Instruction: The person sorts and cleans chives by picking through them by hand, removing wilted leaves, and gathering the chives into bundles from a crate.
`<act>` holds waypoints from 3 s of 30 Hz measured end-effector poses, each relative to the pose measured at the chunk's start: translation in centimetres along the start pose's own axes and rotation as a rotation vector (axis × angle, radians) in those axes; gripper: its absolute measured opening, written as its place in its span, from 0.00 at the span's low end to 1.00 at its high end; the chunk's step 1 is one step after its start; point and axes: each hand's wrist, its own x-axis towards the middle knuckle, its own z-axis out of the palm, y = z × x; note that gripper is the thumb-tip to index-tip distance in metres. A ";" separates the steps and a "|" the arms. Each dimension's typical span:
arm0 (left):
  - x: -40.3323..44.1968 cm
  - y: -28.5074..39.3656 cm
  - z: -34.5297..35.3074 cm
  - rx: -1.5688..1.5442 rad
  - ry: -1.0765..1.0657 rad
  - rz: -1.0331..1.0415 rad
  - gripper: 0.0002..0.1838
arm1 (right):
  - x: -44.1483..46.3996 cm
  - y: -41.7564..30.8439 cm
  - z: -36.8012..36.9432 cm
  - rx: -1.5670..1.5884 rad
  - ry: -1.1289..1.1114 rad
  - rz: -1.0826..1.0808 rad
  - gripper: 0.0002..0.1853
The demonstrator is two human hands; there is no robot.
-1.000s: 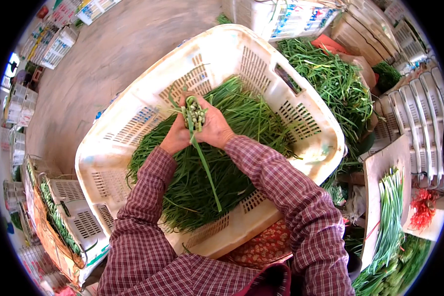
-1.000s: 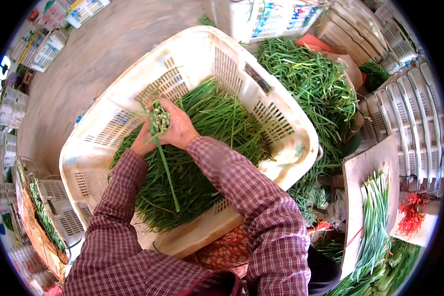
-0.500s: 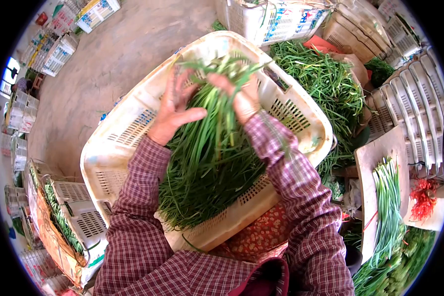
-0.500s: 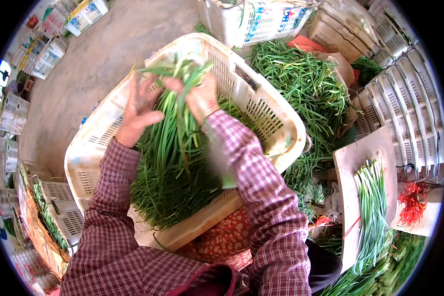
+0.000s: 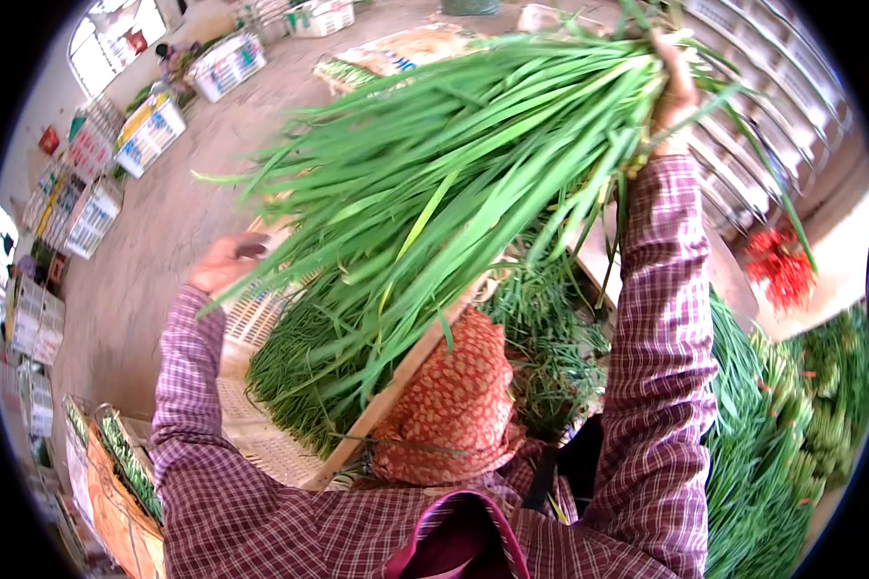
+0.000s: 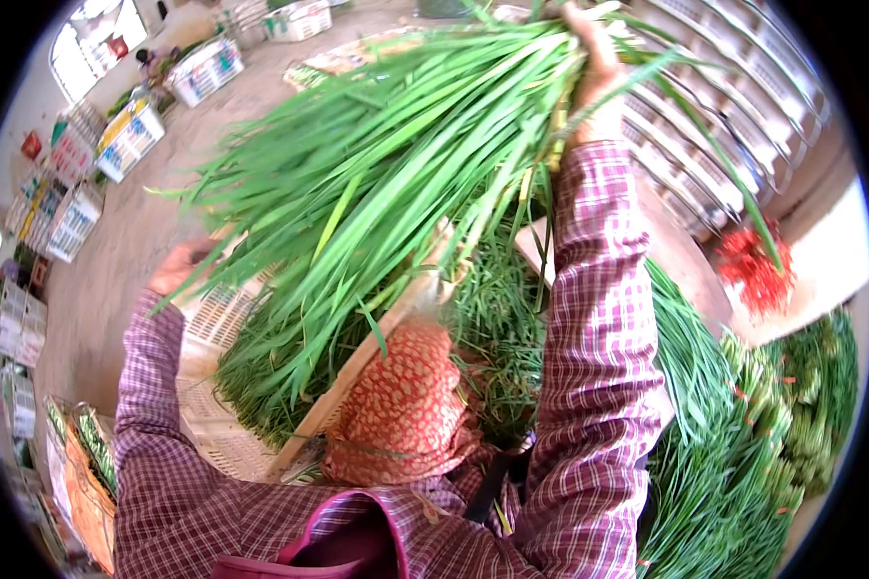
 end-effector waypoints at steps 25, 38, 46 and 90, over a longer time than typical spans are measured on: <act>-10.4 22.0 29.4 -0.948 -0.471 0.178 0.39 | -20.4 -15.0 -3.8 0.694 -0.033 0.660 0.14; -11.8 13.1 33.4 -0.872 -0.356 -0.015 0.36 | -31.1 -4.0 -4.9 0.024 0.168 0.944 0.49; -10.8 12.3 33.0 -0.852 -0.290 0.139 0.38 | -36.1 -2.1 -4.4 0.095 0.253 0.897 0.46; -5.9 10.9 24.7 -0.408 -0.460 -0.394 0.39 | -20.3 3.8 -16.9 0.356 0.540 0.602 0.22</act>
